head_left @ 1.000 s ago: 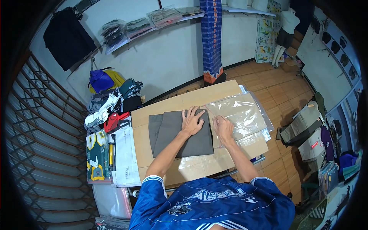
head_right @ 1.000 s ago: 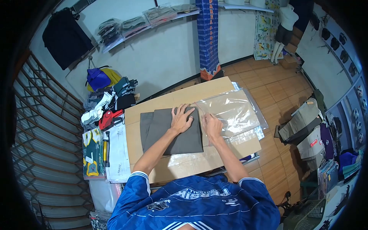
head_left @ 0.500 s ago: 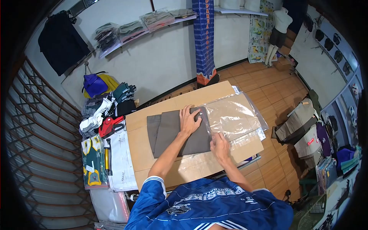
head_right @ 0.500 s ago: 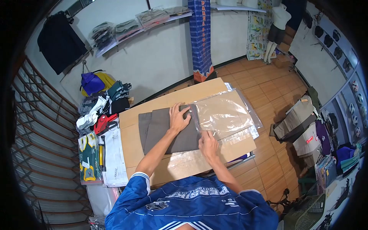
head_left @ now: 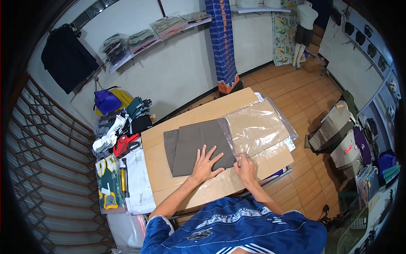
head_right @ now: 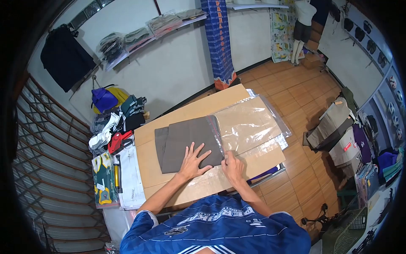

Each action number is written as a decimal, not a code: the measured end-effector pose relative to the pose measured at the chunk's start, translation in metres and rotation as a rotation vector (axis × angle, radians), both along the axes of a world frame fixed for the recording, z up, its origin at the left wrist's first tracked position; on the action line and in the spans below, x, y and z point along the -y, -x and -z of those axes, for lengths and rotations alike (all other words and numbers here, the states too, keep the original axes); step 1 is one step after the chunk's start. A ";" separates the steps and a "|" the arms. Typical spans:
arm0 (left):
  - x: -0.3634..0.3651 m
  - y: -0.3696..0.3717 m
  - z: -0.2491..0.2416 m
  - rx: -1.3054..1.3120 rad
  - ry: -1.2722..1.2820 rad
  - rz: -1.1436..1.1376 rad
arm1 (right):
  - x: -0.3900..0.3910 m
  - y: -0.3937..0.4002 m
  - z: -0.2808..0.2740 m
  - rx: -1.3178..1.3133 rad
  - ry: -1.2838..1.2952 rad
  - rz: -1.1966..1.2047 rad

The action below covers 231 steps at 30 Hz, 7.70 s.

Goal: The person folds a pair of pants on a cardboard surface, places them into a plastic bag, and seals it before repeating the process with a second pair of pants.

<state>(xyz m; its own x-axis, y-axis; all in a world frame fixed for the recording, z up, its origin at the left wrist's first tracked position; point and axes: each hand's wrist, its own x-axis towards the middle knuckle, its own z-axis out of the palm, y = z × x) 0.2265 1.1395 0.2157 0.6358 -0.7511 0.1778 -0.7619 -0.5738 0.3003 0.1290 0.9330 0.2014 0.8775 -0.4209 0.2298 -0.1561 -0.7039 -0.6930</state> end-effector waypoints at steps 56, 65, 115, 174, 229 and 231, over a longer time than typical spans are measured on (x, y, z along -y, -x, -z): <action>0.040 0.009 0.034 -0.106 0.483 -0.658 | -0.011 0.002 -0.011 0.100 -0.270 0.021; 0.057 -0.003 0.035 -0.341 0.929 -0.388 | -0.011 0.008 0.001 0.099 -0.310 0.018; 0.131 0.010 0.017 -0.125 0.464 -0.488 | 0.318 -0.021 -0.011 0.158 0.068 0.294; 0.170 0.092 0.018 -0.698 1.511 -0.885 | 0.319 -0.198 -0.240 -0.416 -0.131 -0.910; 0.061 0.130 0.052 -1.097 1.098 -0.828 | 0.212 0.102 0.022 -0.262 -0.910 0.075; 0.061 0.129 0.050 -1.083 1.059 -0.816 | 0.210 0.105 0.018 -0.261 -0.924 0.085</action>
<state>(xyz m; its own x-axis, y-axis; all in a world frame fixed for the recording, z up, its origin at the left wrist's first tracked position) 0.0976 1.0788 0.1652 0.9197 -0.0453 -0.3900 0.3926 0.0921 0.9151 0.0243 0.7231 0.1838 0.8125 -0.4020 -0.4221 -0.4087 0.1235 -0.9043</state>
